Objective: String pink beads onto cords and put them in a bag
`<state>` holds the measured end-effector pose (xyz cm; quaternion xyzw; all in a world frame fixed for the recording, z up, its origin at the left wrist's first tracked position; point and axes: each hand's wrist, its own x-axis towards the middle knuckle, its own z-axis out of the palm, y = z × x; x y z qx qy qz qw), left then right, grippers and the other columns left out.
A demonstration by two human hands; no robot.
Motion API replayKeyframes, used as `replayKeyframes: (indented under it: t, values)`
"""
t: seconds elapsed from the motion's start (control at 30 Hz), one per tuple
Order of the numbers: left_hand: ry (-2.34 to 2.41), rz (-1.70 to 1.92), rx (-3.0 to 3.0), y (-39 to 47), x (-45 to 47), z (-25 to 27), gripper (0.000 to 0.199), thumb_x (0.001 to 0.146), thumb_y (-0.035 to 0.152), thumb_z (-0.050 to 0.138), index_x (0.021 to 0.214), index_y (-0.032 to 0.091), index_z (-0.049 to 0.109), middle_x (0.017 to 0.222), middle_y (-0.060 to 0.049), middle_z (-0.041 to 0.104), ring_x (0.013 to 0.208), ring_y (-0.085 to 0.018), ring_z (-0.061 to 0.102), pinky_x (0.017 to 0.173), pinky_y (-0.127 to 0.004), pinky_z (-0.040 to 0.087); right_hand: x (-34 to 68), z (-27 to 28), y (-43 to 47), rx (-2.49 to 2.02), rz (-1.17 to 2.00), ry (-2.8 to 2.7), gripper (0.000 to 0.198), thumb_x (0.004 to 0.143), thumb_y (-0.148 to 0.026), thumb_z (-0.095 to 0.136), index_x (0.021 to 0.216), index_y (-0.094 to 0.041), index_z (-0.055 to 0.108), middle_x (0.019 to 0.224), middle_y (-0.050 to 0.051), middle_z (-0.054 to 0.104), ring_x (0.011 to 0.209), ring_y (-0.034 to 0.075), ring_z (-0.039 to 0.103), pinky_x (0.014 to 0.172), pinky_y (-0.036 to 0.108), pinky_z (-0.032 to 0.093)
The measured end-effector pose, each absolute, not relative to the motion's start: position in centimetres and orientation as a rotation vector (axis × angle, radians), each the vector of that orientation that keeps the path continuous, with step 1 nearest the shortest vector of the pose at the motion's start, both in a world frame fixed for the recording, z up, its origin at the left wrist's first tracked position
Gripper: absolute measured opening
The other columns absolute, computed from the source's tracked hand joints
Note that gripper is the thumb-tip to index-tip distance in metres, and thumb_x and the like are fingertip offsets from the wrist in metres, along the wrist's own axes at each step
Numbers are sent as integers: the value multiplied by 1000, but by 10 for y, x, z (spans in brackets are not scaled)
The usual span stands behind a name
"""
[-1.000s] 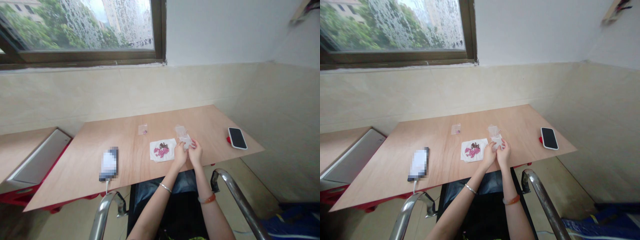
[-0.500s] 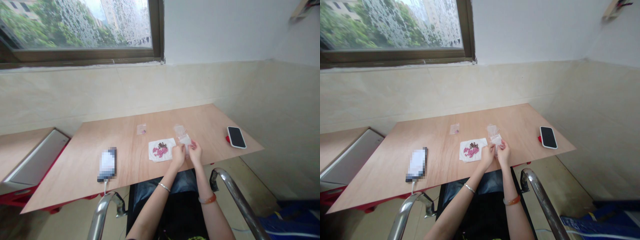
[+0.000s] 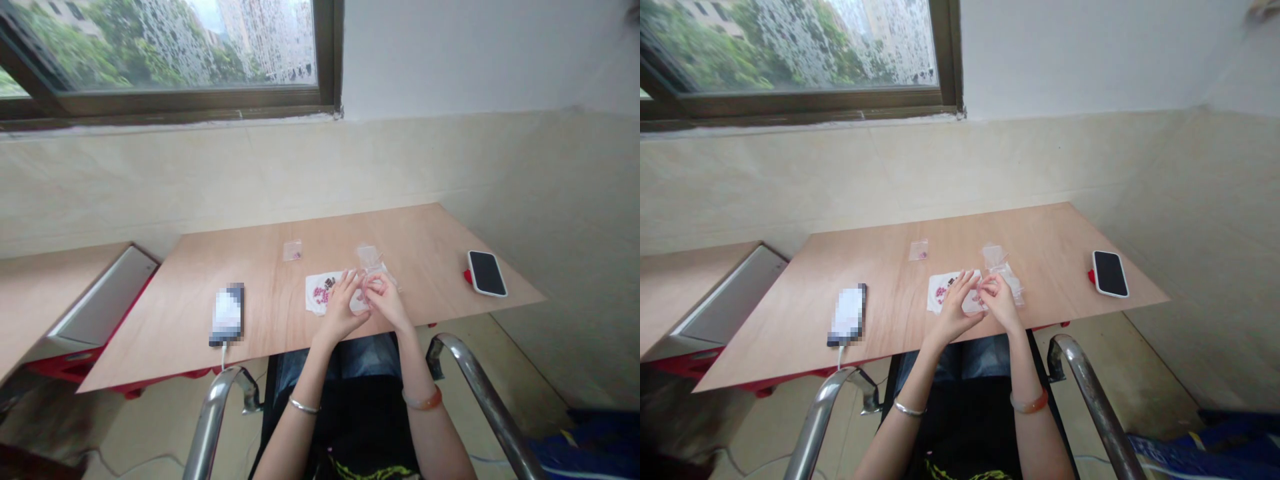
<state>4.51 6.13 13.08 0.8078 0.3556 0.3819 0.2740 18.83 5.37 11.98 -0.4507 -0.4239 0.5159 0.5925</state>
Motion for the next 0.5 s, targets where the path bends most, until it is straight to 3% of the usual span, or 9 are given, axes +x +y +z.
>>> replayKeyframes:
  t: [0.13, 0.37, 0.5]
  values:
    - [963, 1034, 1972, 66, 32, 130, 55, 68, 24, 73, 119, 21, 53, 115, -8, 61, 107, -24, 57, 95, -42, 43, 176, 131, 51, -1016, 1220, -1024, 24, 68, -27, 67, 78, -22, 46, 65, -4, 64, 55, 13, 60, 56, 24, 47]
    - [982, 1082, 1910, 64, 23, 133, 57, 63, 33, 79, 113, 21, 55, 109, -7, 61, 101, -23, 57, 89, -39, 45, 172, 130, 53, -1072, 1179, -1087, 16, 68, -29, 66, 79, -18, 67, 82, 5, 70, 79, 19, 65, 75, 32, 51]
    - [1018, 1072, 1929, 64, 15, 132, 63, 59, 36, 81, 114, 22, 54, 112, -7, 60, 104, -24, 56, 90, -40, 44, 172, 131, 51, -1122, 1244, -1083, 23, 69, -34, 65, 84, -18, 72, 88, 7, 71, 80, 20, 65, 72, 33, 52]
